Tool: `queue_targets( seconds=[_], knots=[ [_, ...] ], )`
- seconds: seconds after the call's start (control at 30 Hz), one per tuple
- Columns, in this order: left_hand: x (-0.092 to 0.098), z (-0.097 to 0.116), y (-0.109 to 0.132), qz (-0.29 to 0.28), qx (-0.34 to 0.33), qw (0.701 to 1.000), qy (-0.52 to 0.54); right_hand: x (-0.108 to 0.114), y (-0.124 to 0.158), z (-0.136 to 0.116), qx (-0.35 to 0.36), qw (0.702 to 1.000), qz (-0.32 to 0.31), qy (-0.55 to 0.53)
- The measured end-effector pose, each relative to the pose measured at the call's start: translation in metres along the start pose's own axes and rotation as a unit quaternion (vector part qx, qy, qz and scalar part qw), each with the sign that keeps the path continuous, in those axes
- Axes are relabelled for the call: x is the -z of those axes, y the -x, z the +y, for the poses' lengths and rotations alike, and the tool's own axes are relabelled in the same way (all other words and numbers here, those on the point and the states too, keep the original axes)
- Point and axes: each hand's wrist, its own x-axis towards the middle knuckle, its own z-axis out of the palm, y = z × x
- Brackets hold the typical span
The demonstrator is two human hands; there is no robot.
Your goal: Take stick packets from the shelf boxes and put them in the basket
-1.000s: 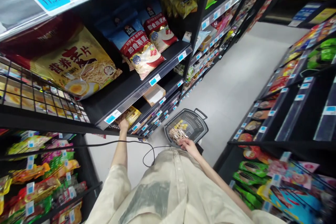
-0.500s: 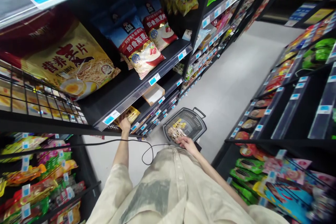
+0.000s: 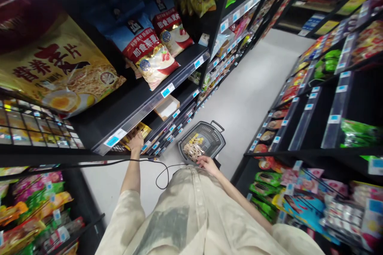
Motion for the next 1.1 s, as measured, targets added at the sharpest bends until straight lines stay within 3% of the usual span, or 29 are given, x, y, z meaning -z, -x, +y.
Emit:
queue_targets(
  seconds=[0.1,0.2,0.33,0.53,0.63,0.7,0.77,0.83,0.87,0.9,0.97,1.03,1.1],
  knots=[
    [-0.007,-0.001,0.003,0.059,0.009,0.996,-0.072,0.003,0.008,0.005,-0.016,1.0,0.011,0.009],
    [-0.013,-0.003,0.012,0.09,-0.036,0.991,-0.094,0.007,0.016,0.013,-0.036,0.999,0.029,0.014],
    [-0.015,-0.002,0.018,0.085,-0.049,0.992,-0.078,0.012,0.021,0.024,-0.055,0.997,0.04,0.024],
    [-0.009,0.007,0.002,0.046,0.005,0.996,-0.079,0.022,0.018,0.042,-0.069,0.995,0.034,0.056],
    [-0.006,0.002,0.016,0.086,-0.046,0.993,-0.059,0.03,0.017,0.052,-0.07,0.994,0.04,0.08],
    [-0.01,-0.003,0.047,0.122,-0.082,0.989,-0.018,0.038,0.017,0.058,-0.073,0.991,0.052,0.101],
    [-0.024,-0.006,0.097,0.122,-0.055,0.99,0.04,0.048,0.016,0.063,-0.081,0.986,0.07,0.125],
    [-0.046,-0.006,0.16,0.052,0.034,0.994,0.093,0.062,0.016,0.069,-0.099,0.979,0.086,0.153],
    [-0.058,-0.005,0.194,-0.024,0.06,0.99,0.123,0.069,0.017,0.072,-0.113,0.975,0.092,0.17],
    [-0.071,-0.003,0.226,-0.12,0.071,0.979,0.149,0.077,0.019,0.075,-0.128,0.969,0.095,0.187],
    [-0.091,0.001,0.28,-0.21,0.071,0.962,0.159,0.092,0.023,0.081,-0.166,0.956,0.091,0.225],
    [-0.101,0.003,0.311,-0.249,0.081,0.952,0.157,0.105,0.027,0.085,-0.203,0.941,0.076,0.26],
    [-0.102,0.003,0.32,-0.265,0.093,0.948,0.151,0.114,0.028,0.088,-0.23,0.928,0.051,0.29]
  ],
)
